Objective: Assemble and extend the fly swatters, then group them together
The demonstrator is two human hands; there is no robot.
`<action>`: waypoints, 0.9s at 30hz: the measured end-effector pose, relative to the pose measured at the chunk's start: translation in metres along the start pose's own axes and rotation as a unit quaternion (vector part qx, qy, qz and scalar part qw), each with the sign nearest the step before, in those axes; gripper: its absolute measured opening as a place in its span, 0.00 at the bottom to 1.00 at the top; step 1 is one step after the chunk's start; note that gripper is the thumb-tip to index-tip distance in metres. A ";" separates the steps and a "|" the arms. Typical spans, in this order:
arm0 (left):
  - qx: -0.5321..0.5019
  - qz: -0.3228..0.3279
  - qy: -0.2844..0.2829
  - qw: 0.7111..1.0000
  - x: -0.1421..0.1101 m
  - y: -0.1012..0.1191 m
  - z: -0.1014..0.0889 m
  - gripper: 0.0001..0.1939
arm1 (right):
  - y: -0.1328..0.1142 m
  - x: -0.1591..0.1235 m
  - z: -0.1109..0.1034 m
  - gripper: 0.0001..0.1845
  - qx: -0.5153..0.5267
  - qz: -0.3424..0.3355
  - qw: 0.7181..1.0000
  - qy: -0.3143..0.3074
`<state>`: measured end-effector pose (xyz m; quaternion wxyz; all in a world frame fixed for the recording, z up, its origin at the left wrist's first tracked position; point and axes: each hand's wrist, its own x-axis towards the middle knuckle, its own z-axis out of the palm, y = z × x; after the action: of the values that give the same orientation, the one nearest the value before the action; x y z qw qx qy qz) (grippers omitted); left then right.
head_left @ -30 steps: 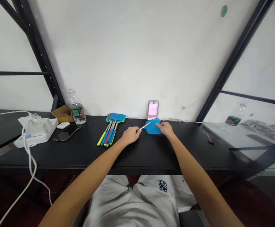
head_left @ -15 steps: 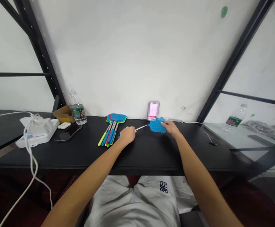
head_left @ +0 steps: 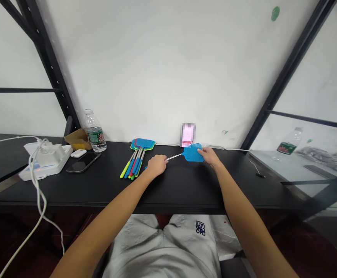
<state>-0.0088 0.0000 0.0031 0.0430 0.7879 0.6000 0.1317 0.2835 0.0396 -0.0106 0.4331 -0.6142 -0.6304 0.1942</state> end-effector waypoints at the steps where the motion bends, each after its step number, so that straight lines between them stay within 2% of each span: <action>1: -0.002 0.008 -0.002 1.000 0.000 0.000 0.000 0.15 | 0.001 0.001 0.000 0.21 -0.002 -0.001 1.000 0.010; 5: -0.013 0.058 -0.004 0.998 0.000 0.000 0.001 0.15 | 0.005 0.005 0.000 0.20 -0.001 0.014 0.999 0.047; 8: -0.018 0.083 0.003 0.996 0.000 0.000 0.003 0.15 | 0.005 0.005 0.001 0.19 0.003 0.034 0.998 0.049; 15: -0.015 0.084 0.009 0.996 0.000 0.000 0.004 0.16 | 0.001 0.002 0.003 0.18 0.002 0.049 0.999 0.020; 27: -0.015 0.085 0.007 0.996 -0.001 0.001 0.003 0.16 | -0.010 -0.005 0.003 0.21 -0.016 0.036 0.998 0.038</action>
<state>-0.0078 -0.0012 -0.0002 0.0391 0.8342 0.5294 0.1493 0.2743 0.0341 -0.0064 0.4394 -0.6504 -0.5940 0.1762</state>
